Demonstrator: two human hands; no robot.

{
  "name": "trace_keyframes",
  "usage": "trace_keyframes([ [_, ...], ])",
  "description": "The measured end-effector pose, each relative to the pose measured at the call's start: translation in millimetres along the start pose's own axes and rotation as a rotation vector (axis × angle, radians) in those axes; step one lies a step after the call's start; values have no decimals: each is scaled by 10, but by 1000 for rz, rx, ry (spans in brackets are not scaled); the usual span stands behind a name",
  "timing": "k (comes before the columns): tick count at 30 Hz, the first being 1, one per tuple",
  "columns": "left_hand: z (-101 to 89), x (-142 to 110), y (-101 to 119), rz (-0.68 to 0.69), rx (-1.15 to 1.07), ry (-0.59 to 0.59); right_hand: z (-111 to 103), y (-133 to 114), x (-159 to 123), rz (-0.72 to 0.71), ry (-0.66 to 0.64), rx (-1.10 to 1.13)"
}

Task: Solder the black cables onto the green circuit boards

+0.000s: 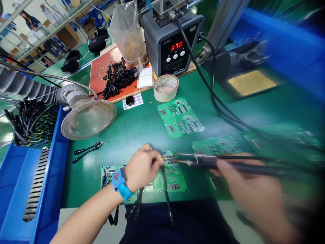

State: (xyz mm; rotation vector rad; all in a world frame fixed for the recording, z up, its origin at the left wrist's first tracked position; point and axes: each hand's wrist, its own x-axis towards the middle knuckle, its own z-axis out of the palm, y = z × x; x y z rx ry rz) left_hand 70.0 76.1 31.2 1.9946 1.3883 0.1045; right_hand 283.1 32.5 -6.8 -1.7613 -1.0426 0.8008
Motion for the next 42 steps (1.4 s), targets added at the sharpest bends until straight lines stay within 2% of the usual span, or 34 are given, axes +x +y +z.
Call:
trace_keyframes([
  [7,-12,33,19,0,37,-13,-29,-12,-26,-92,9,-115],
  [13,-42,86,68,-26,129,-75,-26,-53,-32,-343,26,-127],
  [16,-51,96,96,-46,170,-89,-18,-78,-42,-370,-7,-115],
  [19,-55,101,117,-62,189,-97,-24,-109,-54,-342,-7,-150],
  [22,-55,105,127,-65,199,-92,-40,-141,-49,-251,118,-215],
  [24,-51,105,127,-72,194,-86,-53,-144,-38,-153,155,-177],
  [30,-9,59,90,-65,47,15,-74,-64,-2,100,25,86],
  [34,45,-15,60,-79,-107,106,-83,-30,8,135,28,123],
  [42,224,-151,54,-141,-320,351,-78,17,33,99,30,100],
])
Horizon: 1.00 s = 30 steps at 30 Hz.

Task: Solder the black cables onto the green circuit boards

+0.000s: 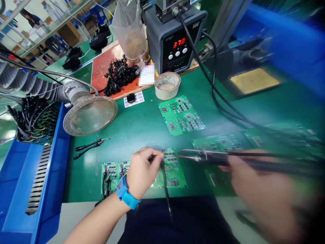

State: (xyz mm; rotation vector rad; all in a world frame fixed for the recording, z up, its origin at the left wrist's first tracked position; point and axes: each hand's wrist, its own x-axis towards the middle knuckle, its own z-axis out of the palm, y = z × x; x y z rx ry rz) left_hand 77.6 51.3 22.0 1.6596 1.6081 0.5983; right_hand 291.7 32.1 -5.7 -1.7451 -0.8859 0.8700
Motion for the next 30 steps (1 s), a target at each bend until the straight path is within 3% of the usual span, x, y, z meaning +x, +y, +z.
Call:
trace_keyframes([
  [6,61,-58,9,7,-77,24,33,47,16,-40,46,-23],
  [11,90,-87,92,142,213,0,32,29,6,-80,64,-78],
  [15,114,-98,123,143,442,-35,21,-6,-14,-62,35,-69],
  [30,184,-56,128,164,674,-51,29,-44,-53,-210,0,-169],
])
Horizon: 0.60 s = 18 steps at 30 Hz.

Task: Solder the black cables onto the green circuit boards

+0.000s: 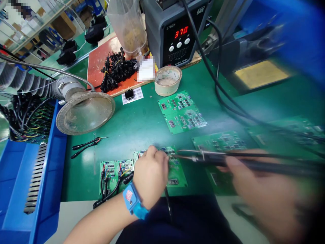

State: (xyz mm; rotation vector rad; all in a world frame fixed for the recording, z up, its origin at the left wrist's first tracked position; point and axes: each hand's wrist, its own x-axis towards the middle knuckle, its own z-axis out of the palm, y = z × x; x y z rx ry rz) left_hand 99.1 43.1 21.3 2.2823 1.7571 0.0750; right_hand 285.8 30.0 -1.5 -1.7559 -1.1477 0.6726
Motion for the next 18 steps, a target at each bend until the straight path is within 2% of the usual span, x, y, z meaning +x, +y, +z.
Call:
trace_keyframes([
  [6,-7,12,6,-12,50,-28,10,9,12,-103,125,-166],
  [11,-20,39,24,6,125,-36,0,-2,20,-196,41,-109],
  [18,-12,30,50,11,195,-17,-10,-66,11,-275,28,-106],
])
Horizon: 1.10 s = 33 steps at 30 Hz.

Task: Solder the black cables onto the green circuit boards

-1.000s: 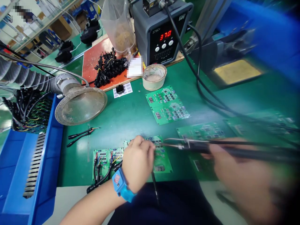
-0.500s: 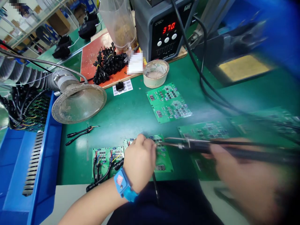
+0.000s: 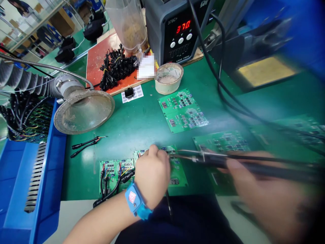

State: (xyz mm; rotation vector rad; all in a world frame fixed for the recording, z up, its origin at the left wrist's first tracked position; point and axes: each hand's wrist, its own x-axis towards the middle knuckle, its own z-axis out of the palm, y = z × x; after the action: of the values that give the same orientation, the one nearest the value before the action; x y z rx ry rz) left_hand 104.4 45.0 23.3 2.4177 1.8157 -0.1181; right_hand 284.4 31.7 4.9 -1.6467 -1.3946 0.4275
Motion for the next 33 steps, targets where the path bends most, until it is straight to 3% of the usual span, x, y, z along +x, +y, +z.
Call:
trace_keyframes([
  [3,-1,-6,6,3,10,10,7,-7,-17,87,1,33],
  [9,24,-4,7,17,9,28,21,9,-7,519,149,212],
  [14,57,-54,-24,17,-198,34,32,40,36,592,129,255],
  [17,75,-115,-61,11,-437,97,20,52,53,591,96,248],
  [20,123,-157,-80,62,-535,174,3,55,59,559,74,245],
  [25,222,-172,-41,159,-297,245,0,49,45,483,83,110],
  [28,222,-174,-2,196,-146,237,5,73,25,369,114,-20],
  [33,160,-154,63,177,2,192,-1,134,7,281,77,-46],
])
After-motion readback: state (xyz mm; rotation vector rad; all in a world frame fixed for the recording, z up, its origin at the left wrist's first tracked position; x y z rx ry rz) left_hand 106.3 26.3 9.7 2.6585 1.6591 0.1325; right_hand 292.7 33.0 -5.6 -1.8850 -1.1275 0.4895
